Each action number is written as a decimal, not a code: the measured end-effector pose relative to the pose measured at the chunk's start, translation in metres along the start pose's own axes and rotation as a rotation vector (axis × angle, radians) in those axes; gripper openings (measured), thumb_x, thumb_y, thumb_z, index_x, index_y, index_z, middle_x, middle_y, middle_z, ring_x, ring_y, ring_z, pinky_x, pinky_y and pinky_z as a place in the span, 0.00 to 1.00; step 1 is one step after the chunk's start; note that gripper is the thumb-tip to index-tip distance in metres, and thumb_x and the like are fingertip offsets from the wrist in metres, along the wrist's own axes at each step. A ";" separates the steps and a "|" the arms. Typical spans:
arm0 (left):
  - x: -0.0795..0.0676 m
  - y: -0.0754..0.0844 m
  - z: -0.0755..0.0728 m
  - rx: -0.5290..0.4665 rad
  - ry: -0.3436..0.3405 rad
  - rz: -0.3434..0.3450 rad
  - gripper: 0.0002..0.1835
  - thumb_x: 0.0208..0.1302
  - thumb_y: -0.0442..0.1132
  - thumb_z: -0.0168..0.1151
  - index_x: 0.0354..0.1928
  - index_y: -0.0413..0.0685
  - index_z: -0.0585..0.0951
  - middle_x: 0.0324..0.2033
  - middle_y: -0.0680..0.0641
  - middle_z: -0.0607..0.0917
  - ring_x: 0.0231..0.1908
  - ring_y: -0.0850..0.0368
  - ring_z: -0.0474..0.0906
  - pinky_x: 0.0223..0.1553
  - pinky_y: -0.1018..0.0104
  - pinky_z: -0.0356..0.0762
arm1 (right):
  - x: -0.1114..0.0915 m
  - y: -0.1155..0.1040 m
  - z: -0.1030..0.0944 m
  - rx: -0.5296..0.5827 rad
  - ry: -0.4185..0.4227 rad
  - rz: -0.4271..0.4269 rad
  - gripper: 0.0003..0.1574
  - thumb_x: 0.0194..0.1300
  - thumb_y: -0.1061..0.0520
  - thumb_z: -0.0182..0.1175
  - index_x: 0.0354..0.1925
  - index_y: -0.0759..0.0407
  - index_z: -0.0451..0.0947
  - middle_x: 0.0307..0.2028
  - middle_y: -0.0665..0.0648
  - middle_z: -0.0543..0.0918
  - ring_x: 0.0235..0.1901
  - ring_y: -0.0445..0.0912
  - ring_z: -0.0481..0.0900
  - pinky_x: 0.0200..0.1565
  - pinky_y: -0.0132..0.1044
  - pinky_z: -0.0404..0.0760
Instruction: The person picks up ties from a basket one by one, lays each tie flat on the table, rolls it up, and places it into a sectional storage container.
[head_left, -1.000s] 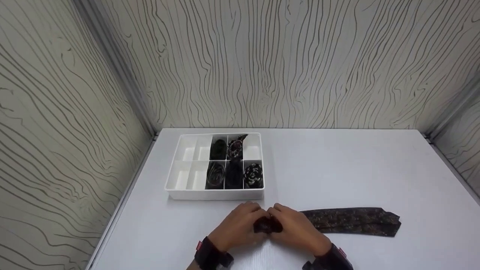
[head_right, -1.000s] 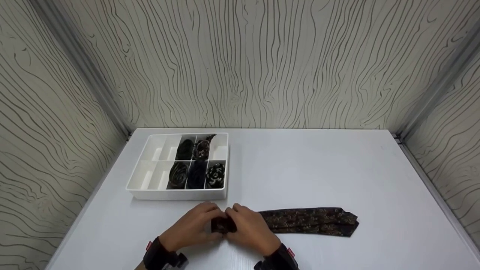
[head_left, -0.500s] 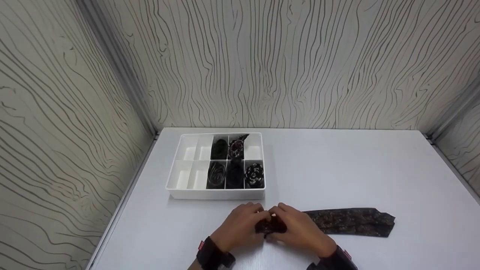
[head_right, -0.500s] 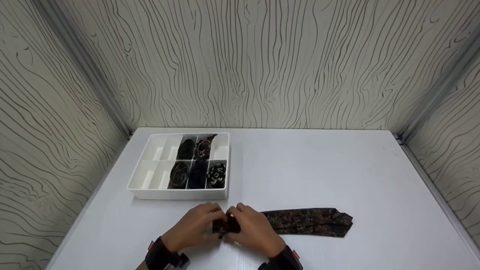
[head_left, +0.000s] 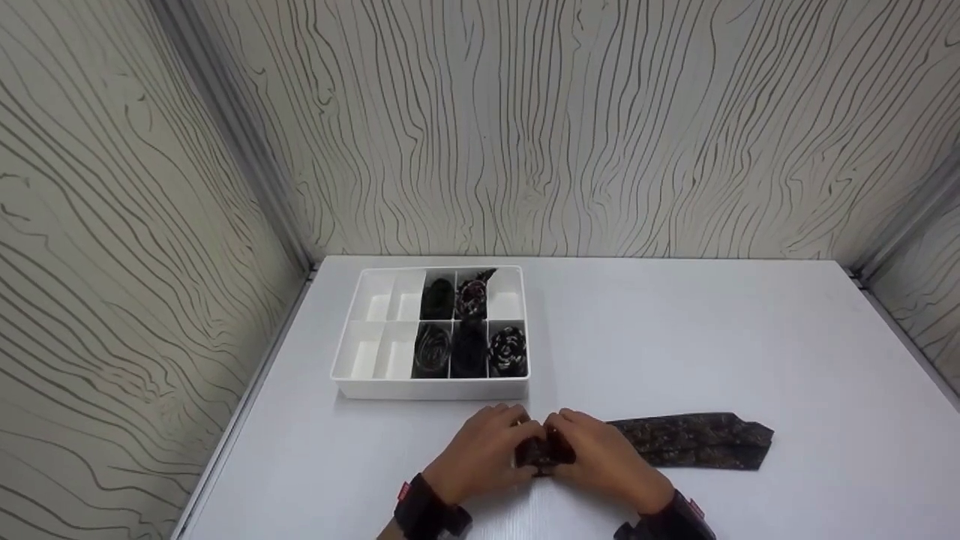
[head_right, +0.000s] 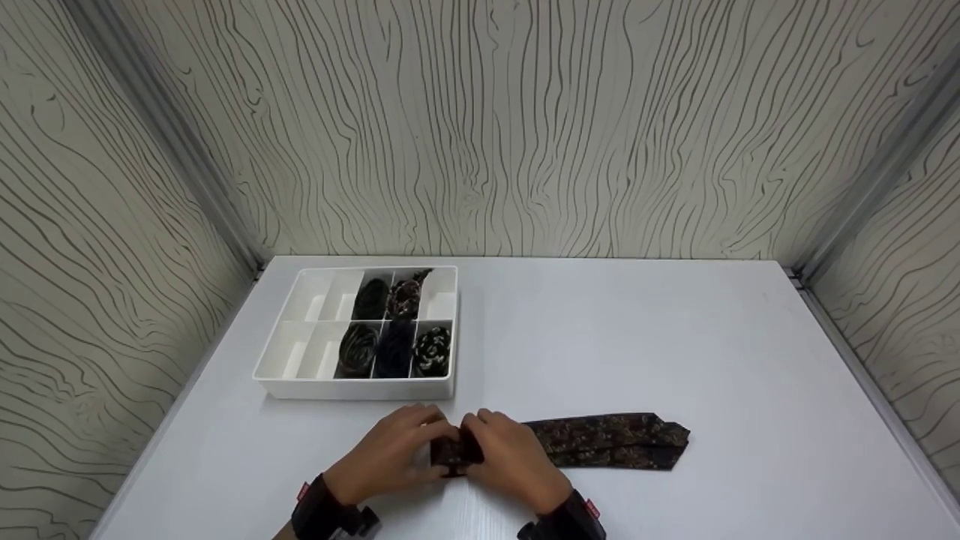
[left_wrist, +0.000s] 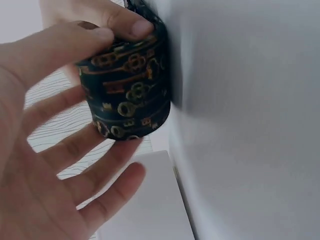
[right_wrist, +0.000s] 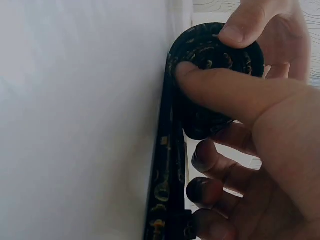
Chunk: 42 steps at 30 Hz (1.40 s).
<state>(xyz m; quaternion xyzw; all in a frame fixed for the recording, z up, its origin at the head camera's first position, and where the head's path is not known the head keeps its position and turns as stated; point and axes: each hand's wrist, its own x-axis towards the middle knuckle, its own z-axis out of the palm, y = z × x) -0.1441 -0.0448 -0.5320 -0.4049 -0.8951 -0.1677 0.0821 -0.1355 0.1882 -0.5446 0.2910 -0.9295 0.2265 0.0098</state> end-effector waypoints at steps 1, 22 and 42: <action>0.000 0.000 0.000 -0.001 -0.002 0.003 0.19 0.56 0.51 0.80 0.50 0.65 0.87 0.43 0.59 0.84 0.43 0.62 0.78 0.50 0.68 0.77 | 0.000 0.000 -0.001 0.015 -0.004 0.001 0.29 0.55 0.45 0.81 0.51 0.46 0.79 0.40 0.41 0.80 0.40 0.37 0.78 0.41 0.37 0.83; 0.006 0.002 0.002 0.028 0.038 0.065 0.19 0.54 0.49 0.82 0.49 0.67 0.88 0.41 0.59 0.83 0.41 0.63 0.78 0.46 0.72 0.74 | -0.005 0.011 -0.006 0.151 -0.067 0.059 0.30 0.55 0.37 0.80 0.50 0.38 0.77 0.40 0.37 0.81 0.39 0.34 0.77 0.39 0.34 0.78; 0.006 0.007 0.005 0.033 0.037 0.041 0.22 0.53 0.55 0.81 0.51 0.68 0.88 0.40 0.59 0.82 0.41 0.63 0.75 0.44 0.72 0.71 | -0.008 0.013 -0.008 0.118 -0.080 0.050 0.34 0.50 0.38 0.82 0.54 0.36 0.78 0.44 0.37 0.82 0.44 0.38 0.83 0.48 0.40 0.84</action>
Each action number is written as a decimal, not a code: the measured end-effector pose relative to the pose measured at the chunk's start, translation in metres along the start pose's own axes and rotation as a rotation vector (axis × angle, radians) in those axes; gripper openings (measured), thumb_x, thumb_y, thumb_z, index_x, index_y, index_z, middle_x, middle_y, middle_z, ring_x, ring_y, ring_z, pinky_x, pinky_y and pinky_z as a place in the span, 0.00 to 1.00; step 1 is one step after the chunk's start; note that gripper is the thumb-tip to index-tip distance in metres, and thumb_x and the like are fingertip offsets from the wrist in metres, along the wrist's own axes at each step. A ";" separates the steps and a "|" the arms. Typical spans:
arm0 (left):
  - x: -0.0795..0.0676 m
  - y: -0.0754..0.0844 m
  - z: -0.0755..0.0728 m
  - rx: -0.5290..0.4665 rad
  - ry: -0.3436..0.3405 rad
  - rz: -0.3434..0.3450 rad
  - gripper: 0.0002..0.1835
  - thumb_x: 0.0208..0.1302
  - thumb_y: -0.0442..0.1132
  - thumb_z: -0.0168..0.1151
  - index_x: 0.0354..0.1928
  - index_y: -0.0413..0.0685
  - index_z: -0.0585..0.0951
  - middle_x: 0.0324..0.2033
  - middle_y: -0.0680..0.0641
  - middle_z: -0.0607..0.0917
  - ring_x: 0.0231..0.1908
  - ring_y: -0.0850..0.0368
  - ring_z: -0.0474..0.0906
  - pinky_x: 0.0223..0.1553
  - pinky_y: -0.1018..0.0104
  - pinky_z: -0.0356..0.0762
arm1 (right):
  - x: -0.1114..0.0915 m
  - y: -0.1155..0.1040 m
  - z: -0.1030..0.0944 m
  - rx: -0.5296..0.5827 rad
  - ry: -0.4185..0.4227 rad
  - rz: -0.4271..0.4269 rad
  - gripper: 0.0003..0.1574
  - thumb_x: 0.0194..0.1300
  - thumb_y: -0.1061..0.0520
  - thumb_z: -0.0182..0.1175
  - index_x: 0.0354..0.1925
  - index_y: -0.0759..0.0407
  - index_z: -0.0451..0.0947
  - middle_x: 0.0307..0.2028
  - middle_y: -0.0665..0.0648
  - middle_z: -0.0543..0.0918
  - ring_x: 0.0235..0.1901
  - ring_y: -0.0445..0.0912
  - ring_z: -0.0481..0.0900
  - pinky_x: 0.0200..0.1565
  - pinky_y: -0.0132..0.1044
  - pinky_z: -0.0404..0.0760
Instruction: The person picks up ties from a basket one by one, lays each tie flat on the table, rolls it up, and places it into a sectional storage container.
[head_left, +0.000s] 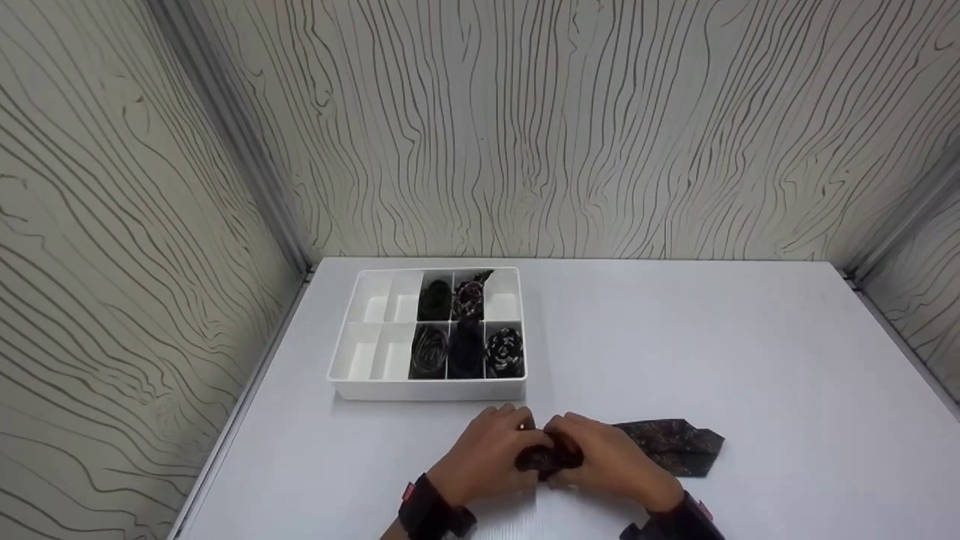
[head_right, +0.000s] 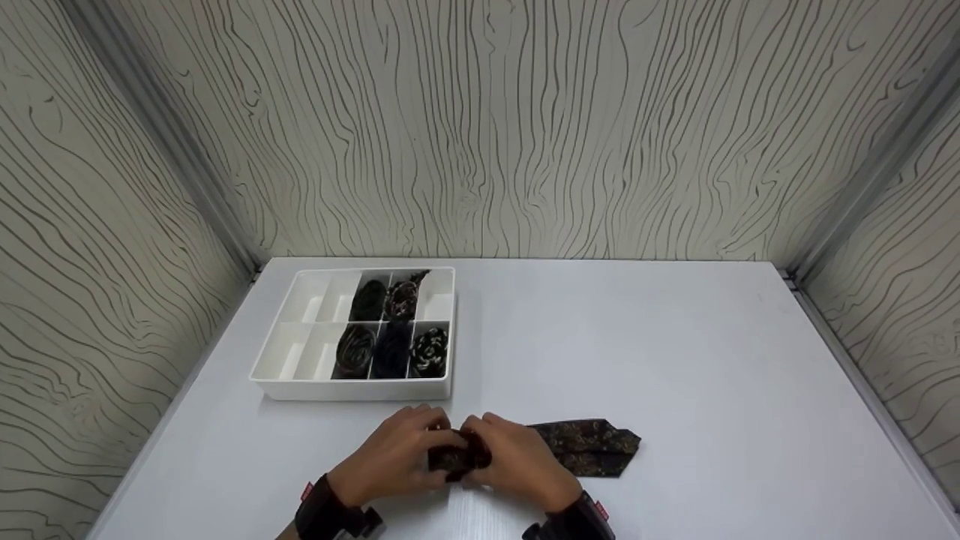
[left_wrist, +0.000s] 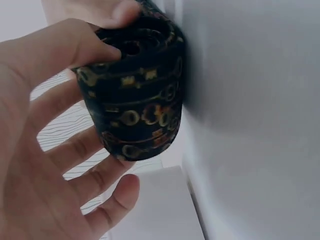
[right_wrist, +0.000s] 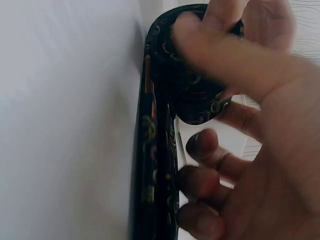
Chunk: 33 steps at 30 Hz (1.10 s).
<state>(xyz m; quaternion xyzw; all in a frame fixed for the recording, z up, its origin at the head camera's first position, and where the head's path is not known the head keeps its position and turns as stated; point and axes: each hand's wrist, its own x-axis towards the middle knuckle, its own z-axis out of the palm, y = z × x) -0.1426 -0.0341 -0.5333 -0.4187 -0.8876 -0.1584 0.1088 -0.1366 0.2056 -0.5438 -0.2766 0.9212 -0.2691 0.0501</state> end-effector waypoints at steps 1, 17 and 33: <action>0.000 0.000 0.000 0.000 -0.007 -0.007 0.23 0.53 0.55 0.81 0.52 0.67 0.87 0.42 0.59 0.82 0.43 0.63 0.75 0.45 0.71 0.71 | 0.000 0.000 0.000 -0.010 0.003 0.000 0.34 0.50 0.39 0.82 0.53 0.37 0.78 0.43 0.38 0.82 0.44 0.39 0.83 0.47 0.41 0.84; 0.000 0.000 0.000 0.067 0.061 -0.001 0.22 0.53 0.57 0.81 0.50 0.65 0.87 0.43 0.58 0.84 0.45 0.61 0.79 0.49 0.66 0.78 | 0.001 0.005 -0.001 0.063 -0.054 0.048 0.39 0.53 0.35 0.80 0.59 0.39 0.75 0.39 0.39 0.84 0.39 0.38 0.82 0.42 0.38 0.80; 0.002 0.004 -0.004 0.038 -0.003 -0.047 0.25 0.52 0.53 0.82 0.54 0.68 0.87 0.42 0.58 0.82 0.44 0.62 0.76 0.47 0.68 0.75 | 0.000 0.004 -0.003 0.060 -0.053 0.027 0.36 0.55 0.36 0.79 0.58 0.39 0.78 0.48 0.45 0.89 0.47 0.45 0.86 0.47 0.44 0.84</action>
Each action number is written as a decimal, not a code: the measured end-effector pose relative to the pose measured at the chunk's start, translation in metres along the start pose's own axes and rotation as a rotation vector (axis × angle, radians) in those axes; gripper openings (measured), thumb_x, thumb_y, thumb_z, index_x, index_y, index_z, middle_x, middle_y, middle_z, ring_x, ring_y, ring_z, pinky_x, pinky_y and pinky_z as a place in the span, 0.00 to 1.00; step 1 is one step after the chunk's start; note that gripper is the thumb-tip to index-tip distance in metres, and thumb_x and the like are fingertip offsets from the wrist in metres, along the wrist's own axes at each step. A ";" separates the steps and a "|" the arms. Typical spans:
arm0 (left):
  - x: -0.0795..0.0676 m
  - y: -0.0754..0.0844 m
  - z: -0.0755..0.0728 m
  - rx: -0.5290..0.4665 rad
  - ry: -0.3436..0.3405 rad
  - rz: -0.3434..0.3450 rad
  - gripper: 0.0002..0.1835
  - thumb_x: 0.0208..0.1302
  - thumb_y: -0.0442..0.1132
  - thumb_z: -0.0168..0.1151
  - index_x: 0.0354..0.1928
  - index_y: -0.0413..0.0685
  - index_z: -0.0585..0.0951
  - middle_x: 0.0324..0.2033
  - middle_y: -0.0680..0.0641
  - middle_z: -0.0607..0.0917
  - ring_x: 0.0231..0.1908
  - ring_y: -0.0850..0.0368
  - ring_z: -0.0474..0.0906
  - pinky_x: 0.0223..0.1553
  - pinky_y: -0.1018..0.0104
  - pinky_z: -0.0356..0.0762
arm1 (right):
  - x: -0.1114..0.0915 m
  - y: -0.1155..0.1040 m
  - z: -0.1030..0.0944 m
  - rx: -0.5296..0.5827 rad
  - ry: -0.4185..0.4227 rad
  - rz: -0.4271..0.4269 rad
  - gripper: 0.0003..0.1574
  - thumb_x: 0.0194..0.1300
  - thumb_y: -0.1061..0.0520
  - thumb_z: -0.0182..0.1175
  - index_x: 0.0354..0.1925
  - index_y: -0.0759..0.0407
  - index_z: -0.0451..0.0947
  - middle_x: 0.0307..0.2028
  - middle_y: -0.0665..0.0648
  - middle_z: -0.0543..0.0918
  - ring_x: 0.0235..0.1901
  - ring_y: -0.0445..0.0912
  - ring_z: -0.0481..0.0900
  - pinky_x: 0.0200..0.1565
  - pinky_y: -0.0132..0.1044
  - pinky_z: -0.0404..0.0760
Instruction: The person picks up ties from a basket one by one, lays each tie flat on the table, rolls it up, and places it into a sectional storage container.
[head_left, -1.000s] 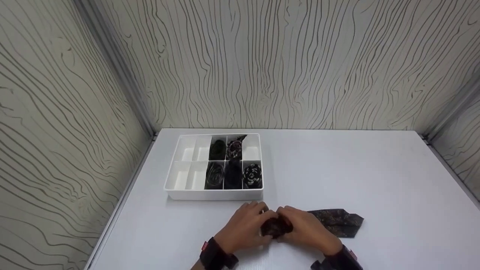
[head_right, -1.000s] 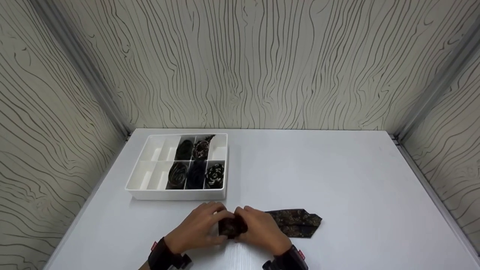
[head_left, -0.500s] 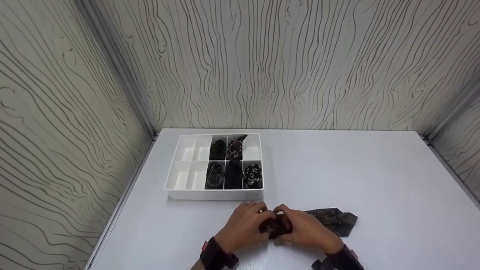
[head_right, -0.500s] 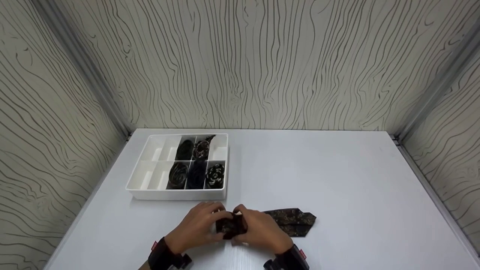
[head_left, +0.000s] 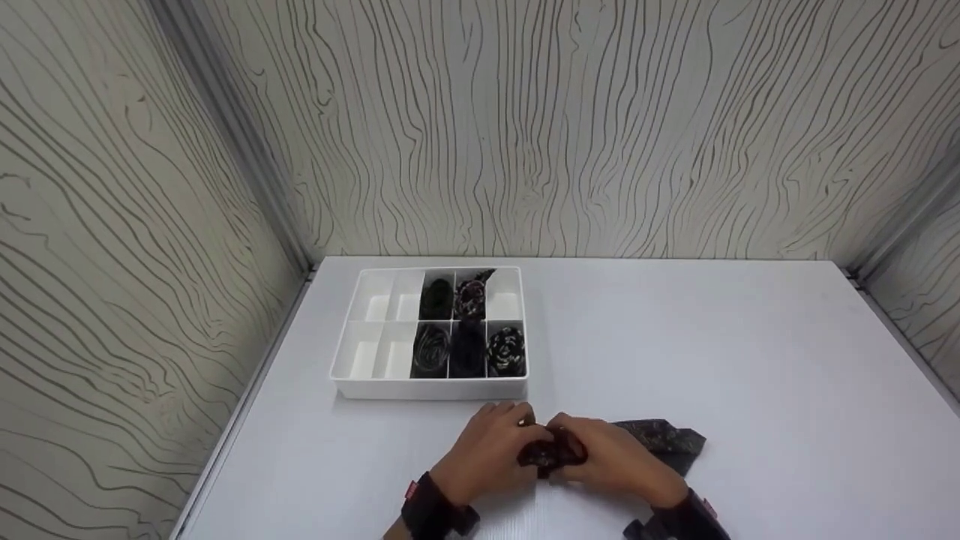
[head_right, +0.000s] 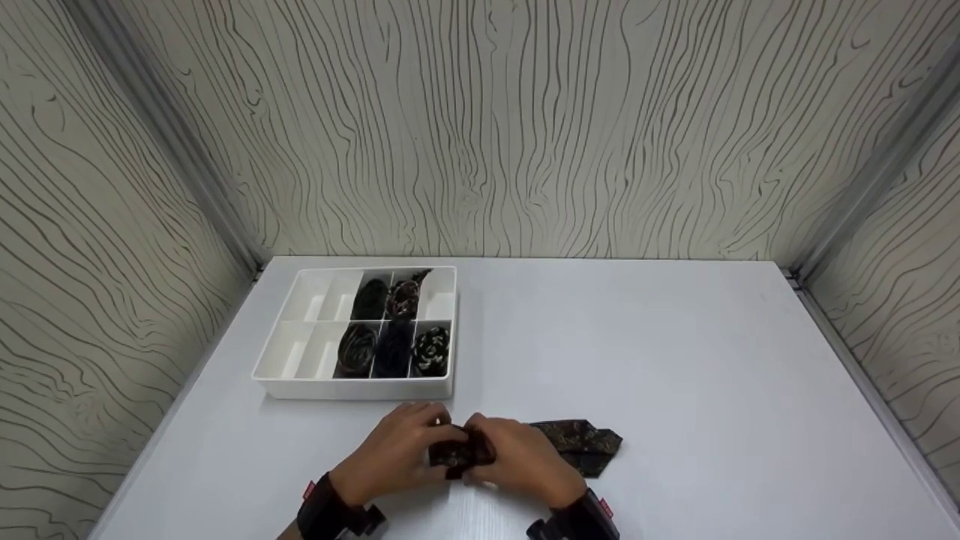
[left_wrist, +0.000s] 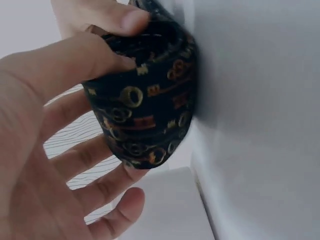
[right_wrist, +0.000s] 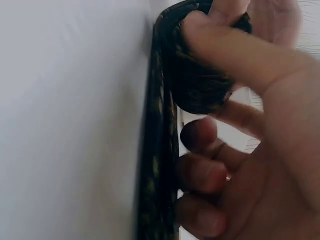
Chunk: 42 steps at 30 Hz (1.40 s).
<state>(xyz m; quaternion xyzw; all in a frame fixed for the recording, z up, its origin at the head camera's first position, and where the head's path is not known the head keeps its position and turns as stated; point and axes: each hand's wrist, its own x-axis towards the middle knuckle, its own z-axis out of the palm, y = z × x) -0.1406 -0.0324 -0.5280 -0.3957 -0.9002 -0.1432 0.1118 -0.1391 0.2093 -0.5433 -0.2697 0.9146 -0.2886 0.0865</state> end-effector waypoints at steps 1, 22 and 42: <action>0.000 0.000 0.000 -0.009 -0.007 -0.007 0.26 0.53 0.53 0.82 0.56 0.68 0.87 0.43 0.58 0.82 0.45 0.62 0.77 0.48 0.67 0.75 | -0.001 -0.001 0.000 -0.018 0.004 0.000 0.35 0.55 0.37 0.79 0.58 0.40 0.78 0.48 0.46 0.89 0.46 0.46 0.87 0.47 0.45 0.85; 0.002 0.004 0.005 0.006 0.017 0.044 0.25 0.53 0.55 0.81 0.53 0.65 0.85 0.43 0.58 0.81 0.44 0.62 0.74 0.47 0.69 0.73 | -0.004 -0.005 -0.004 -0.098 0.006 -0.011 0.32 0.54 0.42 0.81 0.52 0.42 0.75 0.43 0.43 0.86 0.42 0.43 0.86 0.44 0.43 0.84; 0.004 0.004 0.003 -0.007 -0.012 -0.003 0.26 0.53 0.58 0.82 0.55 0.67 0.88 0.43 0.57 0.82 0.47 0.60 0.76 0.54 0.61 0.77 | -0.004 -0.002 -0.004 -0.070 -0.022 0.028 0.45 0.51 0.29 0.79 0.60 0.43 0.73 0.41 0.42 0.86 0.41 0.42 0.85 0.41 0.40 0.82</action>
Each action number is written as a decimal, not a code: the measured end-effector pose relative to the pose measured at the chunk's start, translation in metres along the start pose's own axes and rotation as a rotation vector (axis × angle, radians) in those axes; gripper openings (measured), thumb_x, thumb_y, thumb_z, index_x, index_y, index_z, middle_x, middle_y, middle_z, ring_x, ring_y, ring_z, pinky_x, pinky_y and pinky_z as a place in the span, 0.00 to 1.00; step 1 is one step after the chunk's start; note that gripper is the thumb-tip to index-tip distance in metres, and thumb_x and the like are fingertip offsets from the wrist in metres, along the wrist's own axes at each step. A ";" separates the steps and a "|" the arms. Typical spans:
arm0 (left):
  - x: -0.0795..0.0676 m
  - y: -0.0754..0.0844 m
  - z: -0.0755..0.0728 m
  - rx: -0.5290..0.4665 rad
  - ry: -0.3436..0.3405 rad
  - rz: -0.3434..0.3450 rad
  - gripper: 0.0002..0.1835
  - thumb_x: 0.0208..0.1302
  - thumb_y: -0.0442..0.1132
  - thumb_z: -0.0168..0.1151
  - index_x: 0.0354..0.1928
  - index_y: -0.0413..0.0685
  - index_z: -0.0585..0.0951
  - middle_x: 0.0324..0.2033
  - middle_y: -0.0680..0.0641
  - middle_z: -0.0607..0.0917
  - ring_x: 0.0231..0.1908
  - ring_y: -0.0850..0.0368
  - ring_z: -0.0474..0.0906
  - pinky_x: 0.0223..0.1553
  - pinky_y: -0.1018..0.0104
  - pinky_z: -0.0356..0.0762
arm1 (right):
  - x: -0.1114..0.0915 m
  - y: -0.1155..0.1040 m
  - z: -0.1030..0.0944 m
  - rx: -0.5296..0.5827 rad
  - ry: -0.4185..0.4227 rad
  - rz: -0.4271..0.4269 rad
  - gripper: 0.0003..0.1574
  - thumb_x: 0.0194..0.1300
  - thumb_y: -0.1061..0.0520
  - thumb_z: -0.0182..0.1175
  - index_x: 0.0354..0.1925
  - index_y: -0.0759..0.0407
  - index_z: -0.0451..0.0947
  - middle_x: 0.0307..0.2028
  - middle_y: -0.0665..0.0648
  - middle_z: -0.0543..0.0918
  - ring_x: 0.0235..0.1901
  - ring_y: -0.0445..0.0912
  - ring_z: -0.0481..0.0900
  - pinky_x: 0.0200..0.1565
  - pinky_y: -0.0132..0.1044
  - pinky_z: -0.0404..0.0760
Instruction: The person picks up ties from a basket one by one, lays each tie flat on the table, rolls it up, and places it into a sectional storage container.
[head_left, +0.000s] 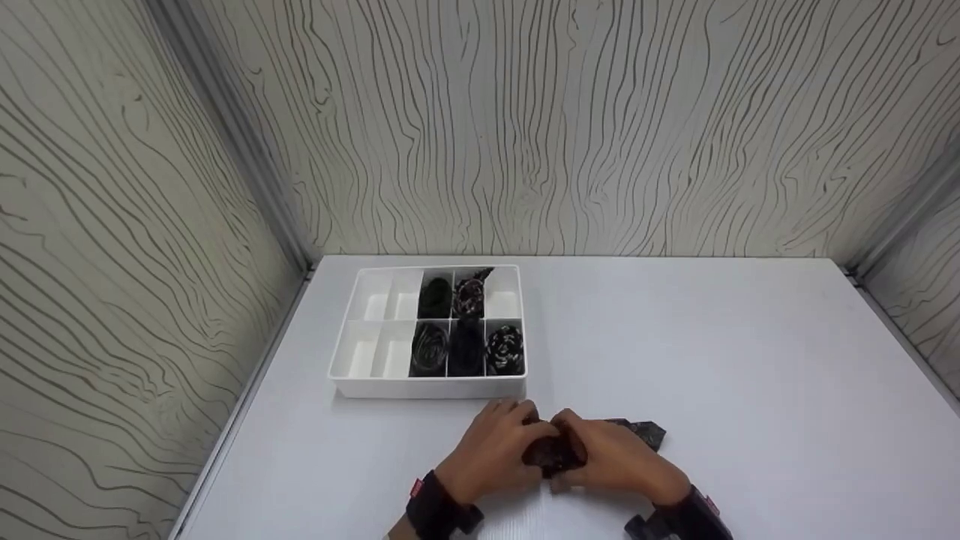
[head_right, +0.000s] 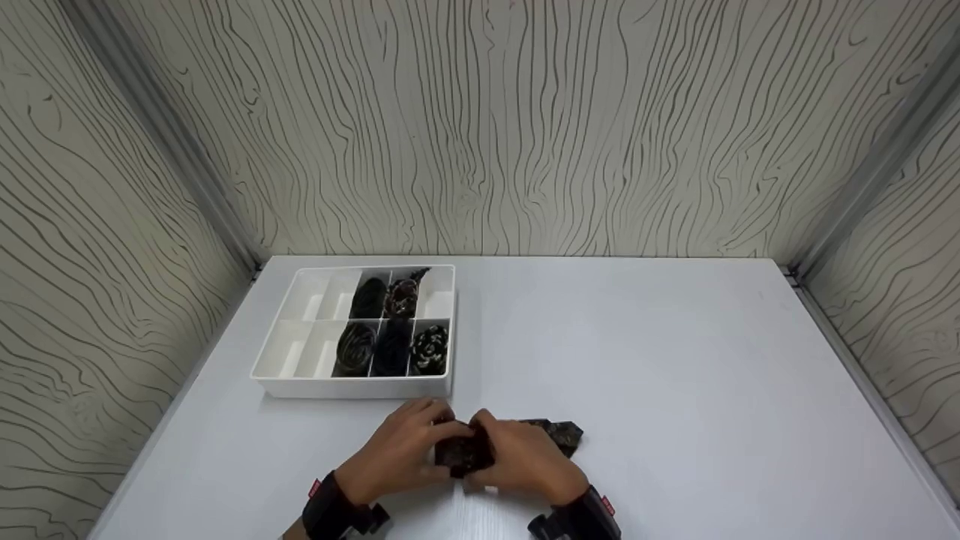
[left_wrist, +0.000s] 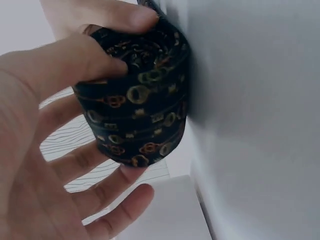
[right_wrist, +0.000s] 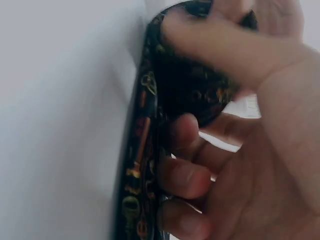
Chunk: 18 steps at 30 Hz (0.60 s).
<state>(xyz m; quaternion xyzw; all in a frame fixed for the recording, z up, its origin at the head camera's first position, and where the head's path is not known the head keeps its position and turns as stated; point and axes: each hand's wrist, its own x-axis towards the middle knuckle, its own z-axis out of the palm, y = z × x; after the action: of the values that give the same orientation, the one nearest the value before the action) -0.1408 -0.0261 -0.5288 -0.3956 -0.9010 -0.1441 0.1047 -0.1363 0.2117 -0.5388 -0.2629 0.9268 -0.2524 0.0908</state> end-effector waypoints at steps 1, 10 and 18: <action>0.000 0.000 0.000 0.005 -0.006 -0.009 0.26 0.53 0.59 0.82 0.54 0.67 0.88 0.43 0.57 0.82 0.47 0.60 0.76 0.54 0.61 0.78 | 0.000 0.000 0.000 0.003 -0.005 0.013 0.48 0.49 0.27 0.79 0.61 0.43 0.73 0.41 0.42 0.86 0.41 0.42 0.85 0.42 0.40 0.82; 0.000 0.003 -0.002 0.028 -0.009 -0.018 0.27 0.53 0.55 0.82 0.56 0.68 0.86 0.44 0.57 0.81 0.48 0.60 0.78 0.53 0.62 0.77 | 0.002 0.002 0.000 0.025 -0.009 -0.015 0.37 0.56 0.36 0.79 0.59 0.42 0.75 0.34 0.43 0.84 0.33 0.38 0.79 0.35 0.35 0.76; 0.000 0.000 -0.003 0.018 0.003 -0.006 0.24 0.51 0.55 0.83 0.51 0.67 0.88 0.43 0.58 0.82 0.47 0.61 0.78 0.50 0.65 0.76 | 0.000 0.002 0.001 -0.015 0.044 -0.040 0.37 0.52 0.37 0.81 0.55 0.39 0.75 0.38 0.42 0.85 0.37 0.38 0.83 0.38 0.36 0.79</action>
<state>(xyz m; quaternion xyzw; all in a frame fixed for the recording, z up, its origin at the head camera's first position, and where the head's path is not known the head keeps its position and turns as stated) -0.1405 -0.0269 -0.5262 -0.3919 -0.9032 -0.1367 0.1093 -0.1371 0.2123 -0.5401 -0.2763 0.9250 -0.2530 0.0636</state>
